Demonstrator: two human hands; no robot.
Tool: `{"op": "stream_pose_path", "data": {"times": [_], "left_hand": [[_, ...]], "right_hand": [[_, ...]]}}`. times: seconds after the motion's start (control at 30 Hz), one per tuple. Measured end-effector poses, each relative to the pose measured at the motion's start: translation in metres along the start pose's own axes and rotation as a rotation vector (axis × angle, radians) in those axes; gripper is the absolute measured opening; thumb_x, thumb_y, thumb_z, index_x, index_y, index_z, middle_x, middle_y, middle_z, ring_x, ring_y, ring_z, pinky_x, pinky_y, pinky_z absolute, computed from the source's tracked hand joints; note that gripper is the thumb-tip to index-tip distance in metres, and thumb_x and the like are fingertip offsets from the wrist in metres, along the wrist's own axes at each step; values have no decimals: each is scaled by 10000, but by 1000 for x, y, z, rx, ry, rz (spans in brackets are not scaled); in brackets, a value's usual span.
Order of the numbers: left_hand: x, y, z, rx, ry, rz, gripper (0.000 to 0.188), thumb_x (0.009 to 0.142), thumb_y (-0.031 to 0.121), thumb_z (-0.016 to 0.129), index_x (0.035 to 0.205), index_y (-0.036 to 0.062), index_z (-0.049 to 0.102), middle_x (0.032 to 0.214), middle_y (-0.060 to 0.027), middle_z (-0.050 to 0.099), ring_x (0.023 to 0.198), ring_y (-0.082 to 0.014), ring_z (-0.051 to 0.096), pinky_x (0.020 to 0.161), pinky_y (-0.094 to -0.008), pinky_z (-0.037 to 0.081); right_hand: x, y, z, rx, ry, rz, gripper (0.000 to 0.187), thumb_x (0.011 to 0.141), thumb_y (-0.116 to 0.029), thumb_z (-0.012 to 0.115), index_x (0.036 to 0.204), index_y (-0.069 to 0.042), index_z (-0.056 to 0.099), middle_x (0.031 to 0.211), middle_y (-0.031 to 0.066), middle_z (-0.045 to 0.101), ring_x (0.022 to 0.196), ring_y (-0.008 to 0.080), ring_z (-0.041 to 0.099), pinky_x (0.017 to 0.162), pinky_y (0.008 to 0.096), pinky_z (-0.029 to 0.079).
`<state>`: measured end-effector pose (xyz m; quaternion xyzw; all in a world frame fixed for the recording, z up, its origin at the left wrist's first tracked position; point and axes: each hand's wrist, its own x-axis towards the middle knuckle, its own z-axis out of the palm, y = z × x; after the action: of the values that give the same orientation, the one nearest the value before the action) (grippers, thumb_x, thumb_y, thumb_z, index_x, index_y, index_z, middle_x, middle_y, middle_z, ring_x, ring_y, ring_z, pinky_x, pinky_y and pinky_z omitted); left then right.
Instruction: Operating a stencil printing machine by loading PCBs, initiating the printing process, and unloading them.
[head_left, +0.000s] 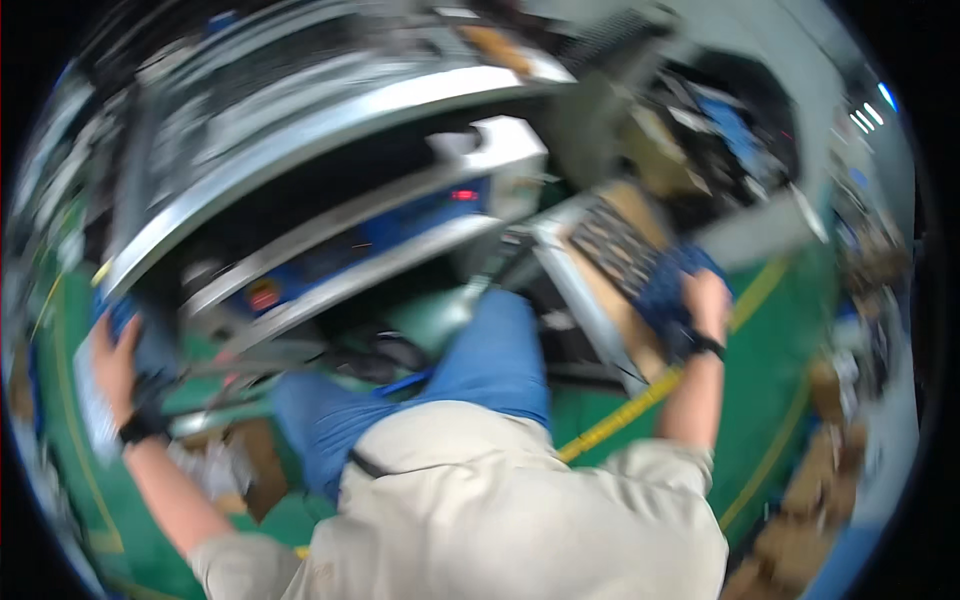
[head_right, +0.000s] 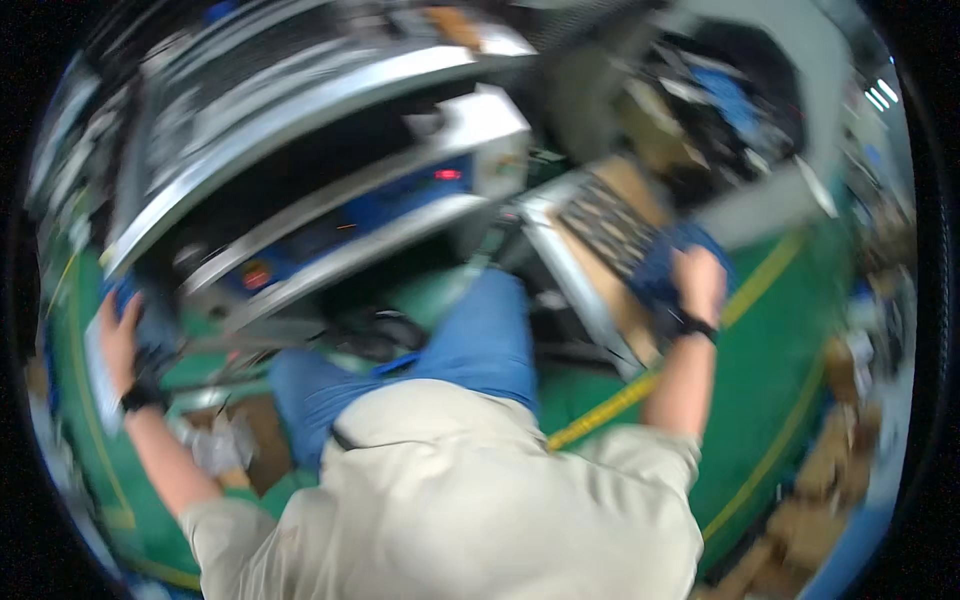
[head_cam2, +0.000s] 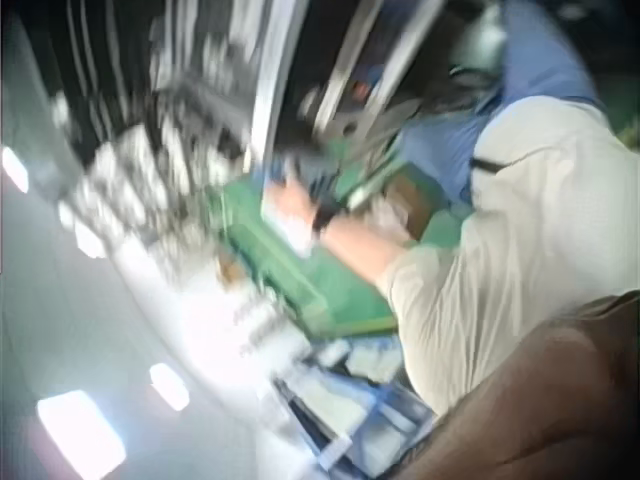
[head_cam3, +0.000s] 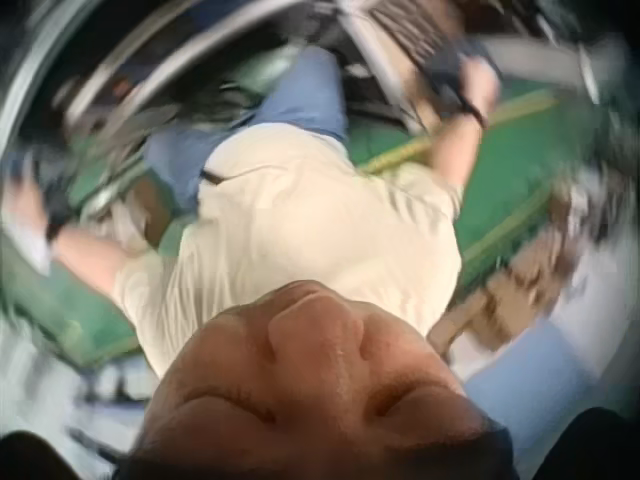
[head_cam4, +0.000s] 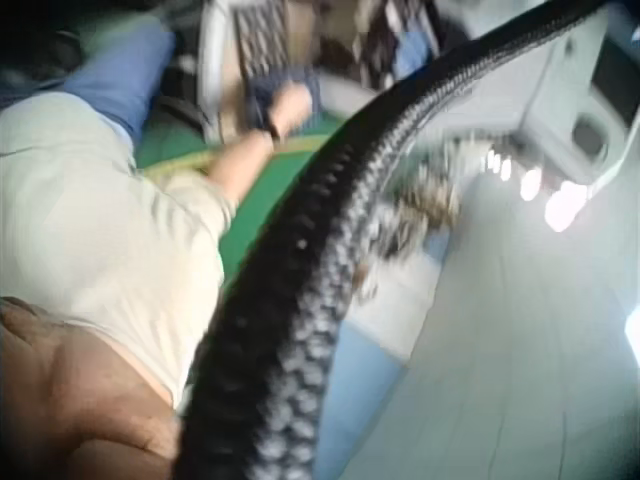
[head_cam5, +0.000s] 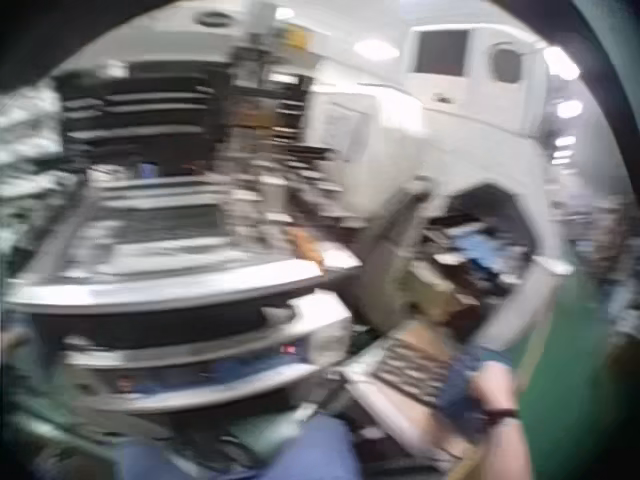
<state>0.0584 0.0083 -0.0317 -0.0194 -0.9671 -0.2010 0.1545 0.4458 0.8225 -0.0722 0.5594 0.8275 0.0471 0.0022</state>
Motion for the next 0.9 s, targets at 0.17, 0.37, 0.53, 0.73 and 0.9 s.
{"op": "stream_pose_path", "data": {"times": [0.17,0.37,0.53,0.73,0.9], "left_hand": [[0,68,20,79,-1,40,797,761,578,752,1331,39,608,1356,-215,591,1263,-375,551,1086,-433,413],[-18,60,4,236,34,-159,834,716,687,713,1396,222,581,1547,-142,418,1389,-424,396,1111,-586,327],[-23,68,-4,239,52,-182,830,708,687,714,1388,228,589,1533,-143,436,1372,-429,413,1109,-565,336],[-23,72,-11,246,33,-186,814,721,683,710,1388,234,588,1514,-143,452,1358,-402,436,1111,-535,344],[-21,67,-9,218,39,-178,834,694,694,712,1382,235,598,1513,-149,454,1344,-431,438,1109,-548,338]], "right_hand": [[-35,16,2,598,146,-498,227,995,-180,558,940,26,638,821,227,660,752,356,624,709,409,501],[-154,23,195,-103,-834,-1298,191,751,-181,660,840,-24,724,892,208,712,729,397,678,635,481,535],[-177,75,258,336,-1171,-1108,246,805,-236,653,893,-19,726,970,212,720,774,387,698,662,474,549],[-165,68,251,202,-1188,-992,250,820,-242,650,906,-20,725,976,216,720,798,388,701,681,477,552],[-168,61,254,91,-1160,-885,253,832,-247,648,916,-20,724,982,219,720,817,389,704,697,480,554]]}}
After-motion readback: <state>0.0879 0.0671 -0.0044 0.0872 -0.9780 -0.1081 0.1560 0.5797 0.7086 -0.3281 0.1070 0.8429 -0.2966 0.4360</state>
